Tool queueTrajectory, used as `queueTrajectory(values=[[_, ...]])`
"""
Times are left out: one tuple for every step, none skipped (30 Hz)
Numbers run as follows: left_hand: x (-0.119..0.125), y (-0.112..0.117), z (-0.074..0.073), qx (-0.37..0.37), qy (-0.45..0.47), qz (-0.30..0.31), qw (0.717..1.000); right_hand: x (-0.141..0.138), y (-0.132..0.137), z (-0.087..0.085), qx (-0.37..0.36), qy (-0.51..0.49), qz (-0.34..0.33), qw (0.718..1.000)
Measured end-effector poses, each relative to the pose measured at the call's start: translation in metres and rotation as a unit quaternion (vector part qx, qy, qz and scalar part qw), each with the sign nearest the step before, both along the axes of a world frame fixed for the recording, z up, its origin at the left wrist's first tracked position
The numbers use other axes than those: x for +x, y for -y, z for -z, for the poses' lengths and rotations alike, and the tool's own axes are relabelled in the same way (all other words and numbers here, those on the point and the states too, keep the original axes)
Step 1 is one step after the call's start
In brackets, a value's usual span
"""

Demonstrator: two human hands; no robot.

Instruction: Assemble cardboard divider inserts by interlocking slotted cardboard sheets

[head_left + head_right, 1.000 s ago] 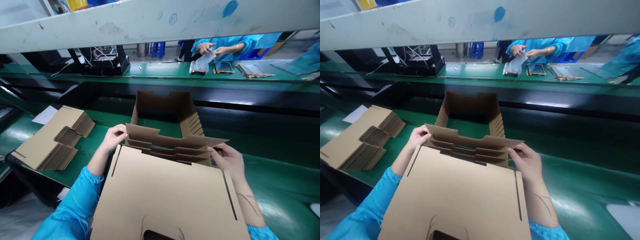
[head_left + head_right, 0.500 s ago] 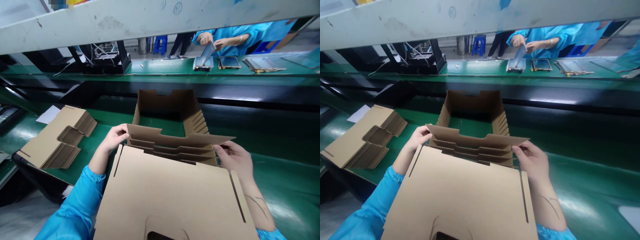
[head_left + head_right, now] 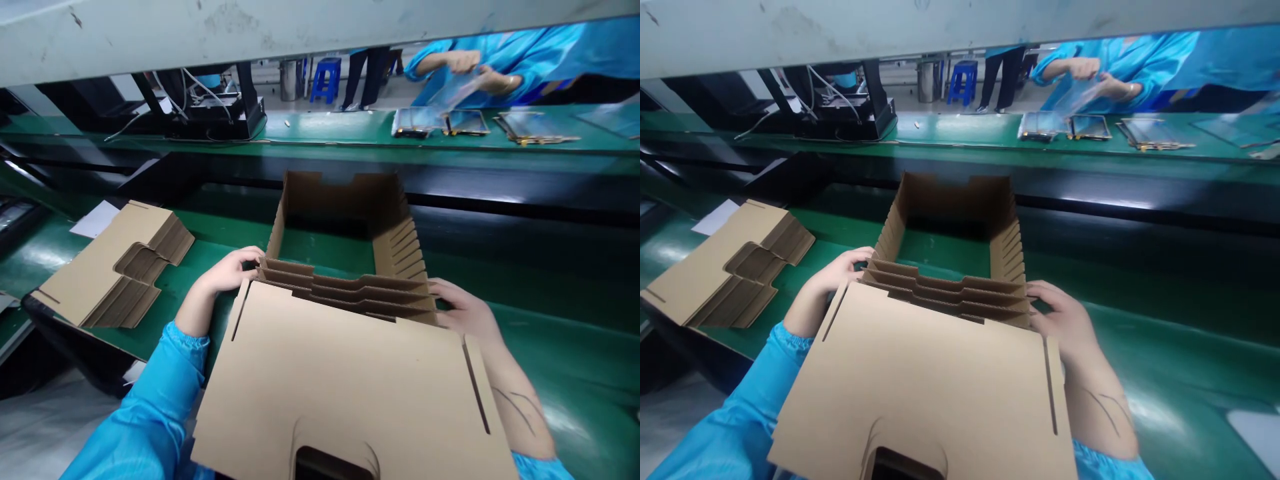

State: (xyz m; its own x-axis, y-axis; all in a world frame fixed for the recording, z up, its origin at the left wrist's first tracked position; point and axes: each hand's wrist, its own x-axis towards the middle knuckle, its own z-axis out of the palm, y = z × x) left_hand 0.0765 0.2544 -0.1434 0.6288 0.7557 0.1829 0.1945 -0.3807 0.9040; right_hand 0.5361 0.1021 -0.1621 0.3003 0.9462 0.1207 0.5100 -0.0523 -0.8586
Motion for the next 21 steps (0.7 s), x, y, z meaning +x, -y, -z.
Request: queueTrajectory(values=[[0.000,-0.001,0.002,-0.006,0.049,-0.013,0.999,-0.001,0.001,0.001,0.013,-0.026,0.015,0.999],[0.000,-0.001,0.004,-0.018,0.107,-0.025,0.994,-0.002,0.002,0.002,0.027,-0.062,0.029,0.997],[0.001,0.000,0.004,-0.035,0.166,-0.031,0.985,-0.003,0.003,0.002,0.044,-0.105,0.042,0.993],[0.001,0.002,0.004,-0.052,0.215,-0.028,0.975,-0.003,0.004,0.002,0.065,-0.151,0.048,0.985],[0.002,0.005,0.003,-0.064,0.250,-0.022,0.966,-0.003,0.005,0.001,0.088,-0.194,0.039,0.976],[0.003,0.008,0.002,-0.066,0.267,-0.013,0.961,-0.002,0.006,-0.001,0.111,-0.226,0.013,0.968],[0.005,0.011,0.000,-0.060,0.268,-0.004,0.962,0.000,0.007,-0.003,0.128,-0.244,-0.026,0.961],[0.007,0.014,-0.002,-0.046,0.260,0.005,0.964,0.002,0.008,-0.005,0.136,-0.247,-0.070,0.957],[0.009,0.017,-0.003,-0.032,0.250,0.015,0.968,0.004,0.009,-0.007,0.137,-0.236,-0.112,0.955],[0.011,0.018,-0.004,-0.021,0.244,0.021,0.969,0.006,0.010,-0.009,0.133,-0.221,-0.147,0.955],[0.013,0.019,-0.004,-0.015,0.243,0.025,0.970,0.006,0.012,-0.011,0.132,-0.207,-0.165,0.955],[0.016,0.019,-0.004,-0.012,0.246,0.027,0.969,0.006,0.013,-0.013,0.131,-0.200,-0.172,0.956],[0.018,0.019,-0.003,-0.011,0.252,0.021,0.967,0.004,0.013,-0.015,0.130,-0.201,-0.166,0.957],[0.020,0.019,-0.002,-0.012,0.258,0.009,0.966,0.002,0.014,-0.016,0.129,-0.209,-0.149,0.958],[0.022,0.019,-0.001,-0.013,0.264,-0.008,0.964,-0.002,0.014,-0.017,0.130,-0.221,-0.119,0.959],[0.023,0.019,0.000,-0.013,0.268,-0.027,0.963,-0.006,0.015,-0.018,0.128,-0.234,-0.085,0.960],[0.025,0.019,0.000,-0.011,0.272,-0.048,0.961,-0.009,0.015,-0.019,0.124,-0.244,-0.052,0.960],[0.027,0.020,0.001,-0.008,0.278,-0.070,0.958,-0.013,0.014,-0.019,0.118,-0.251,-0.024,0.961],[0.028,0.022,0.001,-0.004,0.282,-0.093,0.955,-0.016,0.014,-0.020,0.112,-0.252,0.000,0.961],[0.029,0.023,0.001,0.000,0.283,-0.116,0.952,-0.019,0.013,-0.020,0.109,-0.247,0.020,0.963],[0.031,0.025,0.000,0.003,0.280,-0.140,0.950,-0.020,0.012,-0.020,0.111,-0.237,0.042,0.964]])
